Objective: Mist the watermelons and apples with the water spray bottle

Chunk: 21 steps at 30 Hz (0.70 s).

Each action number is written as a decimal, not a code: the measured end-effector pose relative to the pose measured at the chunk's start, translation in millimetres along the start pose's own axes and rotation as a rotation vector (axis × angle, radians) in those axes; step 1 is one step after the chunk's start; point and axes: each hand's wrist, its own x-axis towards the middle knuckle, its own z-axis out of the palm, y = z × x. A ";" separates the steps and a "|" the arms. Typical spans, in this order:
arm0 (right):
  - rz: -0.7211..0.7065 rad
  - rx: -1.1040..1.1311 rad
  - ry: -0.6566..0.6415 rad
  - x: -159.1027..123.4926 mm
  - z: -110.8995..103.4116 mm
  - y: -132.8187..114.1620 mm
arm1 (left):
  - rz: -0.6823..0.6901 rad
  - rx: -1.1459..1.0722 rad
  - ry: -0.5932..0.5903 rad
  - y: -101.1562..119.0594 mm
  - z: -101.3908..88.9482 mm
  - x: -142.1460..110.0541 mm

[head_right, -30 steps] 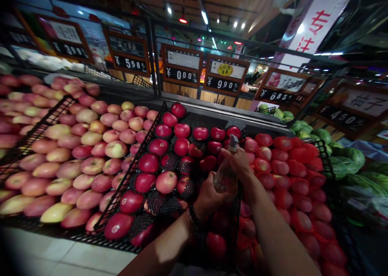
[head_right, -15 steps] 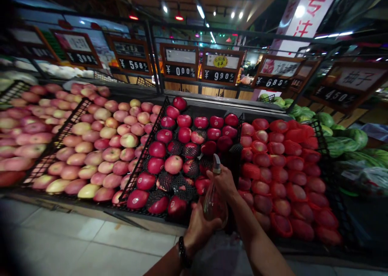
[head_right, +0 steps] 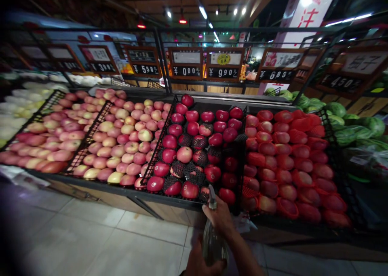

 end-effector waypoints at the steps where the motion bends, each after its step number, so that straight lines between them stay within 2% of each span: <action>1: 0.001 0.001 -0.005 -5.5 5.9 5.2 | -0.046 0.032 0.011 -5.6 -0.1 -4.0; 5: 0.008 0.023 -0.029 -14.6 23.1 12.0 | -0.142 0.128 0.049 -18.4 -2.0 -10.9; 8: 0.012 0.067 -0.021 -7.7 28.2 3.9 | -0.105 0.107 0.057 -16.3 -6.9 -8.3; 11: 0.024 0.077 -0.003 7.5 29.8 -7.6 | -0.032 0.012 0.059 -5.3 -17.1 -1.6; 15: 0.028 0.066 0.033 35.9 33.0 -23.9 | 0.002 0.022 0.061 15.7 -42.9 16.6; 18: 0.024 0.099 0.095 64.7 37.7 -40.3 | 0.013 0.033 0.031 31.2 -70.7 38.9; 21: 0.018 0.138 0.129 99.7 42.5 -60.0 | 0.086 -0.038 -0.001 47.1 -100.4 64.7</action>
